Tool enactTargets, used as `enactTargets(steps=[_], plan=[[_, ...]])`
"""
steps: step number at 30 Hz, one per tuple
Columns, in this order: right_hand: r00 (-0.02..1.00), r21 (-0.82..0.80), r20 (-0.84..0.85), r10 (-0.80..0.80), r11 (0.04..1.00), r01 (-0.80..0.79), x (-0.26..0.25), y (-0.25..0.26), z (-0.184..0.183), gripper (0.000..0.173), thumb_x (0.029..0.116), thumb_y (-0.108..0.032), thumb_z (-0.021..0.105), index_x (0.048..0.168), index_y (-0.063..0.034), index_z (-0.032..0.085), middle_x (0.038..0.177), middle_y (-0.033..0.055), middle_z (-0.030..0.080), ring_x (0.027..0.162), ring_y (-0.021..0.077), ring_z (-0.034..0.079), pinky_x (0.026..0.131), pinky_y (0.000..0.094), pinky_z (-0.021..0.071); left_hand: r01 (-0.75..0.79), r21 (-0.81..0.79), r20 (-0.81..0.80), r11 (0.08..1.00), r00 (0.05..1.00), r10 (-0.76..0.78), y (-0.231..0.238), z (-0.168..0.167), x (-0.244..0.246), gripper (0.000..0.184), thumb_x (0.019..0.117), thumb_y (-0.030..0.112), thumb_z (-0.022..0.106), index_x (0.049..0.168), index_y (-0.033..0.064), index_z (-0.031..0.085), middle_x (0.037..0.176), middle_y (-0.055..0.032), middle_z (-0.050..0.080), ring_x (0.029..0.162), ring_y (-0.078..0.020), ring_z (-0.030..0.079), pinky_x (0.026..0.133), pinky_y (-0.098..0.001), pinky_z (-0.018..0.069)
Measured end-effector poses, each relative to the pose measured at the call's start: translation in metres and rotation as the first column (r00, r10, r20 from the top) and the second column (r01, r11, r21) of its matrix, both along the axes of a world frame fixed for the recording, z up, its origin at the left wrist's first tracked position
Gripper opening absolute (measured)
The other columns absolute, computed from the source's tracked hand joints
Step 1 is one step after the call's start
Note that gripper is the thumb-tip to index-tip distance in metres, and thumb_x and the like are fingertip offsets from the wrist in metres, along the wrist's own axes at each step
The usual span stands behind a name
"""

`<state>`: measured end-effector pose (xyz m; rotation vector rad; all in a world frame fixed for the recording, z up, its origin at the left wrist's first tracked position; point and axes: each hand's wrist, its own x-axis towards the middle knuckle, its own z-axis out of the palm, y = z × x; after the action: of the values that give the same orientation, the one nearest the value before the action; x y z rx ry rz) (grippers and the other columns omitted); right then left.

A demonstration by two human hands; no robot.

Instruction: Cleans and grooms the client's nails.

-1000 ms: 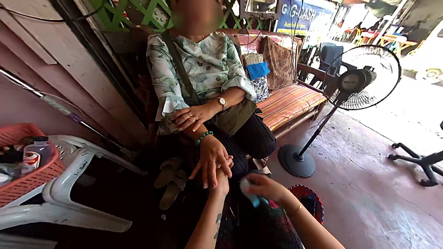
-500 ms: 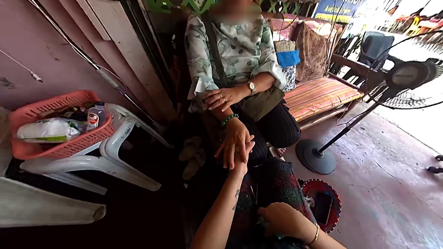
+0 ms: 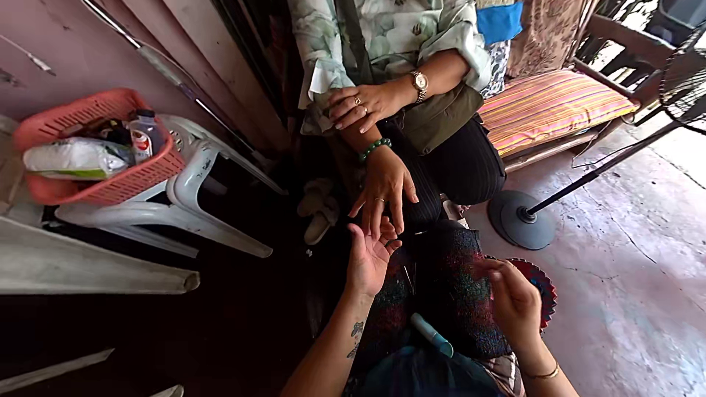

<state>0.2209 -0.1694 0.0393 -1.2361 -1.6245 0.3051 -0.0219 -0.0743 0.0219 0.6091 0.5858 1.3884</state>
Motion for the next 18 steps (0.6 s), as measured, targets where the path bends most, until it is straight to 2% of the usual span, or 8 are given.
enactTargets(steps=[1,2,3,5,7,8,13,18], plan=[[0.998,0.013,-0.058,-0.007,1.0,0.008,0.002,0.0,-0.002,0.033,0.1121,-0.025,0.041,0.112,-0.0067,0.068,0.09,-0.0064,0.072,0.08,-0.002,0.064,0.075,0.0169,0.0543,-0.034,-0.018,-0.022,0.999,0.999,0.034,0.0,0.001,-0.002,0.057,0.1056,0.058,0.033,0.106,0.0113,0.065,0.095,-0.0029,0.068,0.09,-0.0151,0.067,0.083,-0.0341,0.0576],[0.995,0.006,-0.103,-0.011,1.0,0.012,0.003,-0.001,-0.006,0.03,0.1122,-0.022,0.04,0.113,-0.005,0.065,0.088,-0.0066,0.072,0.074,-0.0045,0.063,0.068,0.0129,0.0531,-0.056,-0.012,-0.065,0.998,0.996,0.055,0.001,0.002,-0.003,0.045,0.1096,0.041,0.034,0.101,0.01,0.066,0.091,-0.0023,0.068,0.086,-0.0132,0.067,0.082,-0.032,0.0573],[0.994,-0.023,-0.112,-0.017,1.0,0.015,0.005,-0.003,-0.013,0.028,0.1118,-0.02,0.041,0.113,-0.0036,0.064,0.088,-0.0055,0.072,0.07,-0.0047,0.062,0.064,0.0121,0.052,-0.065,0.002,-0.109,0.998,0.992,0.065,0.001,0.003,-0.004,0.031,0.1072,0.027,0.044,0.098,0.0087,0.068,0.089,-0.0021,0.069,0.085,-0.0123,0.066,0.082,-0.0313,0.057],[0.999,-0.141,0.023,-0.038,0.989,0.041,0.01,-0.007,-0.026,0.023,0.1083,-0.016,0.047,0.11,-0.0016,0.064,0.088,-0.0005,0.072,0.068,0.0016,0.064,0.063,0.0193,0.0562,-0.056,0.01,-0.196,0.998,0.979,0.057,-0.003,0.003,-0.002,0.014,0.0986,0.012,0.058,0.103,0.004,0.07,0.093,-0.0041,0.07,0.085,-0.0124,0.067,0.082,-0.0312,0.0569],[0.98,-0.252,0.193,-0.05,0.963,0.099,0.013,-0.008,-0.033,0.022,0.1021,-0.017,0.054,0.103,-0.0013,0.069,0.084,0.006,0.07,0.072,0.0133,0.068,0.068,0.0326,0.0591,-0.042,0.011,-0.289,0.999,0.956,0.043,-0.004,0.0,0.003,0.018,0.0955,0.011,0.064,0.109,-0.0001,0.065,0.098,-0.0065,0.07,0.085,-0.0135,0.066,0.082,-0.0319,0.0573],[0.975,-0.282,0.211,-0.064,0.951,0.124,0.014,-0.006,-0.034,0.022,0.1007,-0.018,0.055,0.101,-0.002,0.07,0.084,0.0064,0.07,0.073,0.0144,0.069,0.069,0.034,0.0598,-0.041,0.015,-0.314,0.999,0.949,0.043,-0.002,-0.002,0.005,0.021,0.0939,0.012,0.067,0.111,-0.0006,0.065,0.099,-0.0066,0.07,0.085,-0.0138,0.067,0.082,-0.032,0.0574],[0.993,-0.309,-0.027,-0.117,0.946,0.103,0.016,0.005,-0.02,0.019,0.1039,-0.011,0.051,0.109,-0.0002,0.066,0.087,0.0023,0.073,0.071,0.0075,0.071,0.065,0.0258,0.0625,-0.053,0.02,-0.25,0.998,0.967,0.056,0.007,-0.007,0.009,0.021,0.0841,0.006,0.076,0.104,-0.0002,0.07,0.097,-0.0085,0.072,0.086,-0.0145,0.068,0.082,-0.0309,0.0578],[0.979,-0.279,-0.112,-0.169,0.951,0.132,0.018,0.009,-0.024,0.014,0.1006,-0.004,0.055,0.111,0.0017,0.063,0.09,0.0041,0.074,0.076,0.0077,0.073,0.071,0.0256,0.0636,-0.027,0.054,-0.239,0.998,0.97,0.039,0.013,-0.005,0.013,0.022,0.0799,0.004,0.079,0.1,0.0002,0.07,0.094,-0.0092,0.072,0.086,-0.0151,0.069,0.081,-0.0306,0.0586]])
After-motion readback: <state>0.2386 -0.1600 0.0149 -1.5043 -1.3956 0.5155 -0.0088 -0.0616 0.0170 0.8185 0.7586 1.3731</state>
